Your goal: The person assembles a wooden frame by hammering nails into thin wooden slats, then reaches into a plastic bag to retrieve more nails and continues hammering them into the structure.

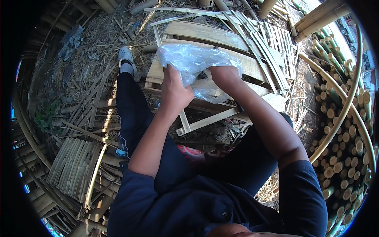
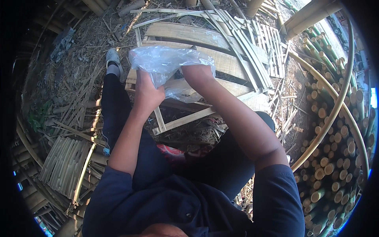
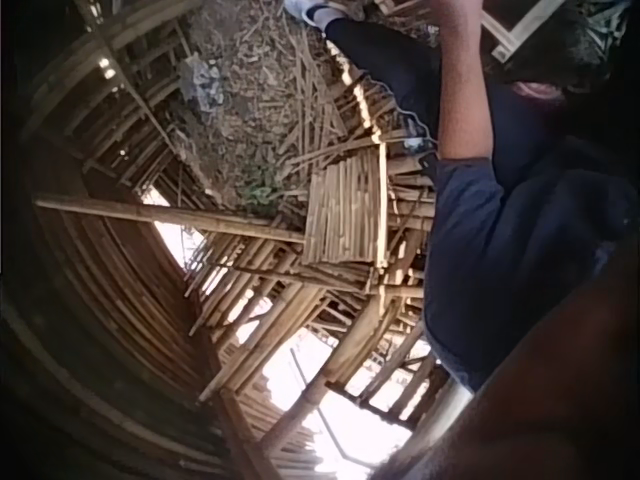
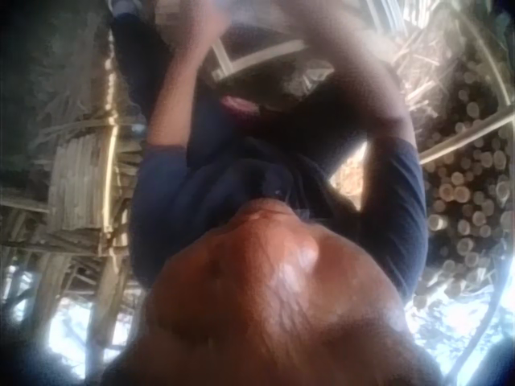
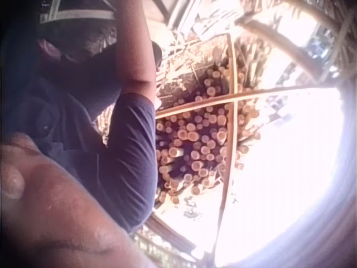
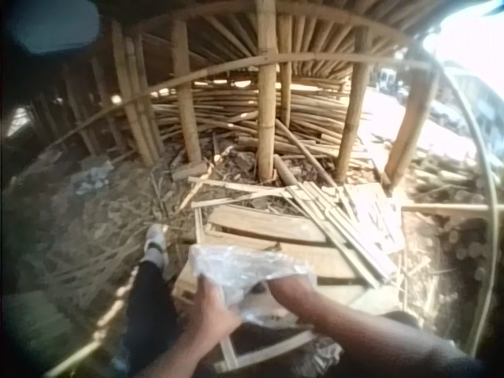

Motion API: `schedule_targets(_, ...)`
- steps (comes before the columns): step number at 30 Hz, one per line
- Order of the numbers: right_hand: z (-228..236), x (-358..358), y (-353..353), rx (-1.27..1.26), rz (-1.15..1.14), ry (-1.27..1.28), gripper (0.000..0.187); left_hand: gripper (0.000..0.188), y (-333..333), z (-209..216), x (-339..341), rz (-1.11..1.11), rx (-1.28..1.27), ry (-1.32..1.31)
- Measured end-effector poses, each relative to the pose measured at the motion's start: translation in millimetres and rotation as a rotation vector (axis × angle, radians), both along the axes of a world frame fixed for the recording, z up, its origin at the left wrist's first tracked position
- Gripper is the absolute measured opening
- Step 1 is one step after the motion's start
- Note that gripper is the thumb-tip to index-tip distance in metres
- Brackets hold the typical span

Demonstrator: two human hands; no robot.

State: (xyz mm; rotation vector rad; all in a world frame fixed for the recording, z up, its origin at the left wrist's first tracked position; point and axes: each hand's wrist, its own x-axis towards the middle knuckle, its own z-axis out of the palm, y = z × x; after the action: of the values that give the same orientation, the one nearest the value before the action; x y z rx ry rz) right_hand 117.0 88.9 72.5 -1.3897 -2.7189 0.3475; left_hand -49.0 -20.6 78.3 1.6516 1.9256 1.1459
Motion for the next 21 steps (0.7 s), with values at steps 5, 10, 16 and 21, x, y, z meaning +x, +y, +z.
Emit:
schedule_targets(5,19,15,-8,0.010,0.057,-0.049,0.030,0.079,1,6,2,0.008,-0.012,-0.038)
schedule_targets(10,36,24,-22,0.045,0.173,0.061,0.023,0.078,0,5,7,0.002,-0.008,-0.027)
schedule_targets(16,72,42,-36,-0.302,0.507,0.302,0.008,0.078,5,-5,1,0.005,-0.094,-0.024)
schedule_targets(21,97,59,-36,-0.496,0.367,0.561,0.011,0.072,16,0,-20,-0.084,-0.059,-0.164)
